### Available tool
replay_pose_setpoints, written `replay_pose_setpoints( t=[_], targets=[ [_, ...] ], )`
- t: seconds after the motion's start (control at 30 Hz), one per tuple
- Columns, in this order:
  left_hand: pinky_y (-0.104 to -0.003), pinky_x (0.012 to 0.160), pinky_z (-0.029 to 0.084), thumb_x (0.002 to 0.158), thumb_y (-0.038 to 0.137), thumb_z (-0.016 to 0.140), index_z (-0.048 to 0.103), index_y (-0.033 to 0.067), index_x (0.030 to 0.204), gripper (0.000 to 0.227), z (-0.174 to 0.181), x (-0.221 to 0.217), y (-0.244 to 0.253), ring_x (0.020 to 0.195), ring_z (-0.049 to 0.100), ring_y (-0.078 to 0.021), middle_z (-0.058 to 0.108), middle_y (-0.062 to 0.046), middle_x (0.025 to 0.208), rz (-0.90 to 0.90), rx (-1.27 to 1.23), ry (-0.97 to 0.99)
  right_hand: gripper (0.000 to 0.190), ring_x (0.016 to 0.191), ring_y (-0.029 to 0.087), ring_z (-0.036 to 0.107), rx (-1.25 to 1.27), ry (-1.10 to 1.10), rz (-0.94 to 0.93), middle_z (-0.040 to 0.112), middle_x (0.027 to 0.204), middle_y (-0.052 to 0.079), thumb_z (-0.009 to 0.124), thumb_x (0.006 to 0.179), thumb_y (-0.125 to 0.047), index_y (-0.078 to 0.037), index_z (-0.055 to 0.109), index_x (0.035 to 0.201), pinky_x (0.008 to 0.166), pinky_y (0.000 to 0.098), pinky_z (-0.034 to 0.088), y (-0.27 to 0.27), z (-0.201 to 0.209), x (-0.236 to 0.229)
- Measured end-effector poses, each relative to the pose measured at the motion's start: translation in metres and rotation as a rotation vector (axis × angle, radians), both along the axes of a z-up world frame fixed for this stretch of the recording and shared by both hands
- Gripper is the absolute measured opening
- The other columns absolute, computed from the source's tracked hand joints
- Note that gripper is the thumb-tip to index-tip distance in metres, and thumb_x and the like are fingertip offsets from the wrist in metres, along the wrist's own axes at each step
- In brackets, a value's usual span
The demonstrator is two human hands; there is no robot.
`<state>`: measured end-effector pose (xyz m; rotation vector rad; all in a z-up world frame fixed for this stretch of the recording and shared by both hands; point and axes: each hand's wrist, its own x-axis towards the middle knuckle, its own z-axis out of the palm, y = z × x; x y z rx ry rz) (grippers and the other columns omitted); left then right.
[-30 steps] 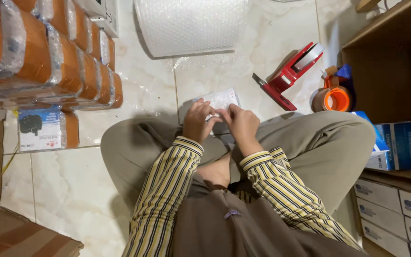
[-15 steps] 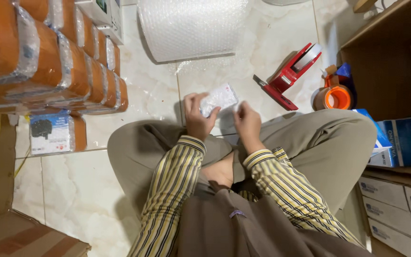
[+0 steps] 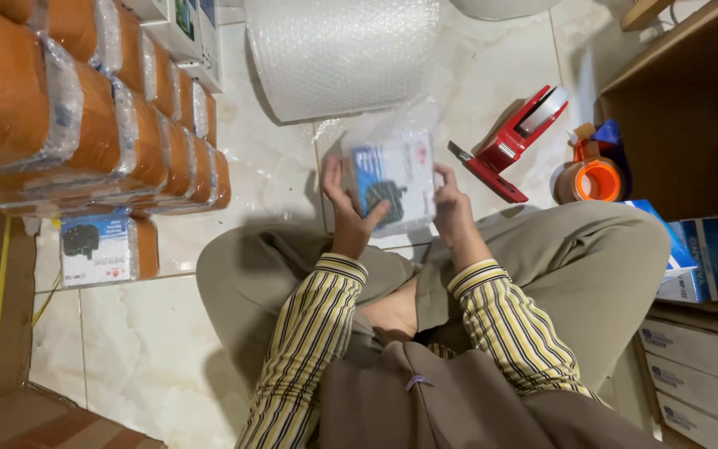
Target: The person sits on the floor and wraps small product boxes in bubble wrap. They use a utility knife to cut the bubble wrap and a handheld tape dispenser to secure the wrapping. The wrapped boxes are then placed in a stack next to them.
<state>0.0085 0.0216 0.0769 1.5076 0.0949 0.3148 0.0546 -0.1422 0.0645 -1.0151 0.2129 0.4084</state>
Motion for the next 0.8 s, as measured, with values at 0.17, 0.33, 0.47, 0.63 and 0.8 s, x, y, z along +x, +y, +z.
replay_pose_setpoints(
  t=[0.17, 0.33, 0.47, 0.63, 0.8],
  targets=[
    [-0.055, 0.112, 0.020, 0.056, 0.011, 0.089, 0.005, 0.0088, 0.148, 0.125, 0.011, 0.007, 0.001, 0.135, 0.022, -0.0432, 0.022, -0.029, 0.145, -0.103, 0.263, -0.041, 0.100, 0.116, 0.030, 0.047, -0.101, -0.260, 0.072, 0.049, 0.126, 0.017, 0.048, 0.045, -0.004, -0.011, 0.030, 0.143, 0.098, 0.0371, 0.041, -0.012, -0.026, 0.016],
    [-0.060, 0.106, 0.031, 0.062, 0.004, 0.083, 0.003, 0.0146, 0.150, 0.120, 0.019, 0.002, 0.003, 0.131, 0.029, -0.0488, 0.029, -0.029, 0.138, -0.232, 0.367, 0.133, 0.093, 0.112, 0.020, 0.055, 0.056, -0.281, -0.019, 0.056, 0.115, 0.010, 0.056, 0.055, -0.020, -0.015, 0.030, 0.144, 0.104, 0.0346, 0.041, -0.013, 0.032, 0.017],
    [-0.057, 0.100, 0.038, 0.056, 0.001, 0.081, 0.007, 0.0138, 0.150, 0.120, 0.017, 0.004, 0.001, 0.125, 0.037, -0.0503, 0.037, -0.027, 0.130, -0.284, 0.442, 0.147, 0.047, 0.082, 0.019, 0.062, -0.519, -0.553, -0.223, 0.060, 0.091, 0.012, 0.067, 0.075, 0.005, -0.006, 0.054, 0.119, 0.065, 0.0284, 0.054, -0.012, 0.053, 0.020],
    [-0.058, 0.098, 0.039, 0.055, -0.003, 0.078, 0.002, 0.0130, 0.150, 0.123, 0.008, 0.002, -0.001, 0.123, 0.038, -0.0540, 0.035, -0.032, 0.129, -0.238, 0.345, 0.167, 0.023, 0.080, 0.031, 0.065, -0.492, -0.955, -0.319, 0.054, 0.094, 0.023, 0.066, 0.078, 0.013, 0.013, 0.060, 0.100, 0.068, 0.0357, 0.058, -0.020, 0.100, 0.003],
    [-0.050, 0.102, 0.036, 0.051, -0.002, 0.085, 0.003, 0.0005, 0.147, 0.126, -0.012, 0.011, -0.013, 0.115, 0.046, -0.0420, 0.042, -0.026, 0.120, -0.078, 0.155, -0.106, 0.091, 0.137, 0.037, 0.025, -1.359, -0.925, 0.543, 0.054, 0.128, 0.017, 0.067, 0.059, 0.008, -0.012, 0.034, 0.141, 0.101, 0.0684, -0.011, -0.008, 0.119, -0.009]
  ],
)
